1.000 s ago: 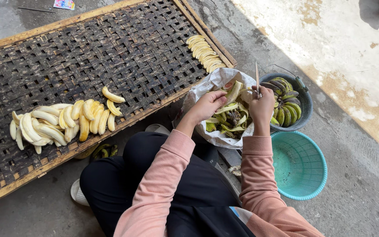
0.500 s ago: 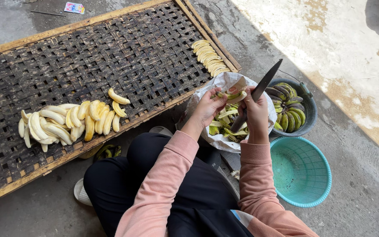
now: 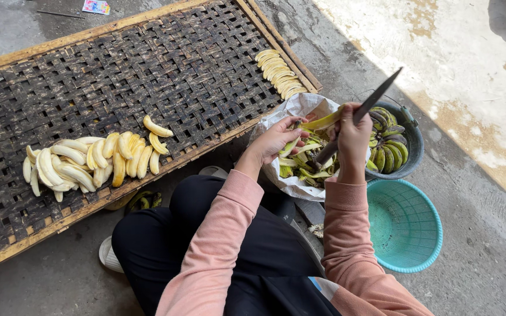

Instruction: The person sits in front of a woven bamboo tray and peels green bananas with a knife, placing each peeled banana onto the tray and dropping the peels into a sack beside them. They take unpeeled bananas from a bunch on the tray and continue peeling one at a time.

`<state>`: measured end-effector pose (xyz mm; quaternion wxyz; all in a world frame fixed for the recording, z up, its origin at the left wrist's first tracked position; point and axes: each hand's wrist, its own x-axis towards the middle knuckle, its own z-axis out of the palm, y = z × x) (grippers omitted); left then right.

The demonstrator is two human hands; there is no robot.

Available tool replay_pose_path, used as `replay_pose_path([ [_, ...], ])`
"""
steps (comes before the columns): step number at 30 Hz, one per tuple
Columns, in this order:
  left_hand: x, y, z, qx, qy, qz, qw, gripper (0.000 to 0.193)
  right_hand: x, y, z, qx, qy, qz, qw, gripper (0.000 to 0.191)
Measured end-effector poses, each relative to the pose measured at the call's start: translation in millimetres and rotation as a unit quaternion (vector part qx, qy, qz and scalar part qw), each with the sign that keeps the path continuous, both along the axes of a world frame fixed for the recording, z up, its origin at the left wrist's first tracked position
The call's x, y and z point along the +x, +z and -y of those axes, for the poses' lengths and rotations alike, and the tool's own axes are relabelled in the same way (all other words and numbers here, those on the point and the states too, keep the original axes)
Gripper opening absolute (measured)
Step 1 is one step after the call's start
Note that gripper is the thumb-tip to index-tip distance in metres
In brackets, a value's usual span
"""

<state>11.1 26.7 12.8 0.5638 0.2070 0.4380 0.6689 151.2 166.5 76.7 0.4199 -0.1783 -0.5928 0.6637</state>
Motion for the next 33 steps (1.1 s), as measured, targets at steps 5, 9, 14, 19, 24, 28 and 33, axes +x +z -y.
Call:
replay_pose_path([
  [5, -15, -24, -14, 0.02, 0.189, 0.038, 0.981, 0.035, 14, -2, -7, 0.141, -0.087, 0.103, 0.981, 0.021],
  [9, -10, -31, -24, 0.052, 0.234, 0.031, 0.97, 0.034, 9, -11, 21, 0.022, -0.014, 0.204, 0.979, 0.021],
  [14, 12, -23, -25, 0.053, 0.232, -0.115, 0.964, 0.029, -21, -12, 41, 0.025, 0.037, 0.189, 0.981, 0.016],
  [19, 7, -15, -13, 0.08, 0.23, -0.101, 0.965, 0.031, -29, -10, 39, -0.002, 0.094, 0.187, 0.978, 0.013],
  [24, 0, -19, -15, 0.111, 0.253, -0.041, 0.96, 0.025, -17, -13, 40, 0.013, 0.098, 0.185, 0.978, 0.011],
  [28, -30, -25, -11, 0.14, 0.342, 0.137, 0.919, 0.026, 5, -22, 28, 0.011, 0.085, 0.157, 0.984, 0.01],
  [33, -40, -23, 1, 0.205, 0.347, 0.126, 0.907, 0.034, 8, -43, 9, 0.273, -0.035, 0.166, 0.947, 0.02],
])
